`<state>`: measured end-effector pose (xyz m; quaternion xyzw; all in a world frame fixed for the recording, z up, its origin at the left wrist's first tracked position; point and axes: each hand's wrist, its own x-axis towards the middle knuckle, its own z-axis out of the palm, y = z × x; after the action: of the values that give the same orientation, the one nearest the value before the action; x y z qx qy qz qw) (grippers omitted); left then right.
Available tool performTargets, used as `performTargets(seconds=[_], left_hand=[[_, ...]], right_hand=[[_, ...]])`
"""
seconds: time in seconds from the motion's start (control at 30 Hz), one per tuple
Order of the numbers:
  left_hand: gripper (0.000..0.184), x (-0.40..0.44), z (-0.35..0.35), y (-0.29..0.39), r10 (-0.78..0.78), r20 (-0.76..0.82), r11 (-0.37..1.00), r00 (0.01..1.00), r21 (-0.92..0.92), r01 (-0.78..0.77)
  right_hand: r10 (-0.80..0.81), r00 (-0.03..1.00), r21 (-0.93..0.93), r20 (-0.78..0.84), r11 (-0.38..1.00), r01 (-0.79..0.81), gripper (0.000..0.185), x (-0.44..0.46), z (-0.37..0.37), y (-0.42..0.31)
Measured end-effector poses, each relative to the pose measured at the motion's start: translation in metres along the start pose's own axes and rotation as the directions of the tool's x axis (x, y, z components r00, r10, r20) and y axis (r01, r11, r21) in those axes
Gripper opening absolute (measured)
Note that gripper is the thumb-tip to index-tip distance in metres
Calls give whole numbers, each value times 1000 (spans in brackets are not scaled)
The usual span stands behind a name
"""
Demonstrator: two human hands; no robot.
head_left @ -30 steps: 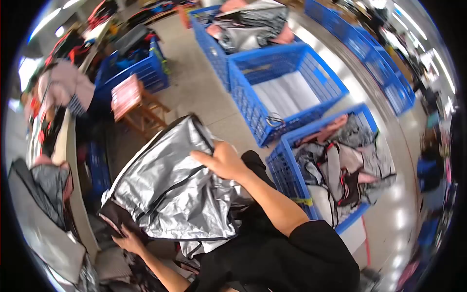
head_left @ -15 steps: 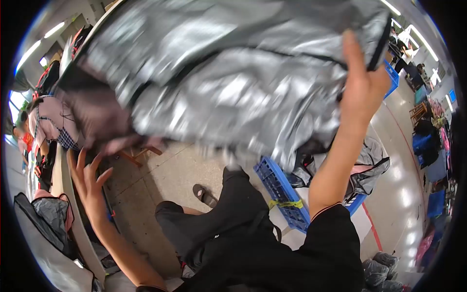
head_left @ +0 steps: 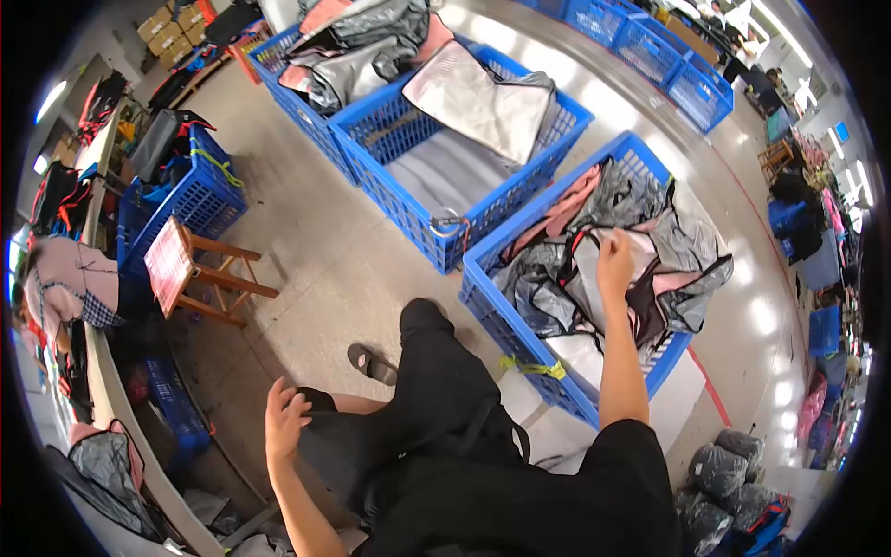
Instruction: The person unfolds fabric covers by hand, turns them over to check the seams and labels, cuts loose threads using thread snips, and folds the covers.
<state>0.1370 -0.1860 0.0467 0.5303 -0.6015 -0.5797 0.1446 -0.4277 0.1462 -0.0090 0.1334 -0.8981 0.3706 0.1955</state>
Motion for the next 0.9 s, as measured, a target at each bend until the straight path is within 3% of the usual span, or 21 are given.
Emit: performTargets(seconds=[0.07,0.1,0.13,0.17,0.23,0.27,0.33,0.43,0.5,0.57,0.6,0.63,0.7,0.73,0.8,0.83,0.9], left_hand=[[62,-6,-26,-26,-119,-96,991,988,-70,113],[62,-13,-32,-27,-179,-172,984,969,-9,180],[56,-20,-38,-40,-206,-242,978,948,-64,197],[56,-26,-47,-54,-231,-197,973,953,-25,231],[42,-32,-63,-83,-381,-289,907,878,-302,294],[42,-32,-67,-99,-400,-258,903,880,-278,329],[27,-25,-70,-142,-532,-359,792,767,-532,301],[20,-20,-81,-191,-539,-255,737,803,-605,303],[19,-16,-75,-187,-574,-307,726,759,-620,298],[18,-18,-62,-165,-545,-422,802,724,-513,305],[18,-19,-62,-168,-549,-425,799,719,-518,304],[18,-19,-65,-171,-533,-427,815,731,-492,306],[21,-18,-66,-175,-518,-430,827,740,-473,304],[25,-19,-64,-176,-524,-437,823,731,-481,302],[30,-20,-65,-180,-536,-448,813,716,-502,295],[31,-18,-66,-182,-537,-433,804,724,-523,283],[32,-17,-57,-184,-547,-414,778,728,-572,259]], right_hand=[[92,995,-58,47,994,-90,29,-56,-12,36],[178,981,-73,72,982,-172,28,-80,-19,48],[152,985,-165,76,977,-138,28,-100,-28,61],[55,997,-236,62,971,-38,28,-118,-33,88],[130,989,-291,75,951,-103,28,-134,-59,97],[157,985,-333,72,935,-124,28,-138,-73,104],[348,934,-276,81,908,-314,31,-136,-87,116],[409,905,-464,119,828,-313,37,-135,-91,135],[413,889,-513,196,816,-266,45,-138,-93,141],[451,786,-414,422,868,-275,56,-138,-89,139],[387,806,-262,447,919,-295,72,-150,-76,149],[381,806,-259,453,921,-289,72,-162,-70,144],[283,694,-160,661,958,-239,86,-185,-59,129],[273,693,-156,667,961,-229,86,-181,-62,119],[459,555,-274,694,881,-386,90,-171,-68,98],[444,559,-269,700,889,-370,90,-172,-68,92],[446,677,-305,585,895,-326,84,-170,-69,84]])
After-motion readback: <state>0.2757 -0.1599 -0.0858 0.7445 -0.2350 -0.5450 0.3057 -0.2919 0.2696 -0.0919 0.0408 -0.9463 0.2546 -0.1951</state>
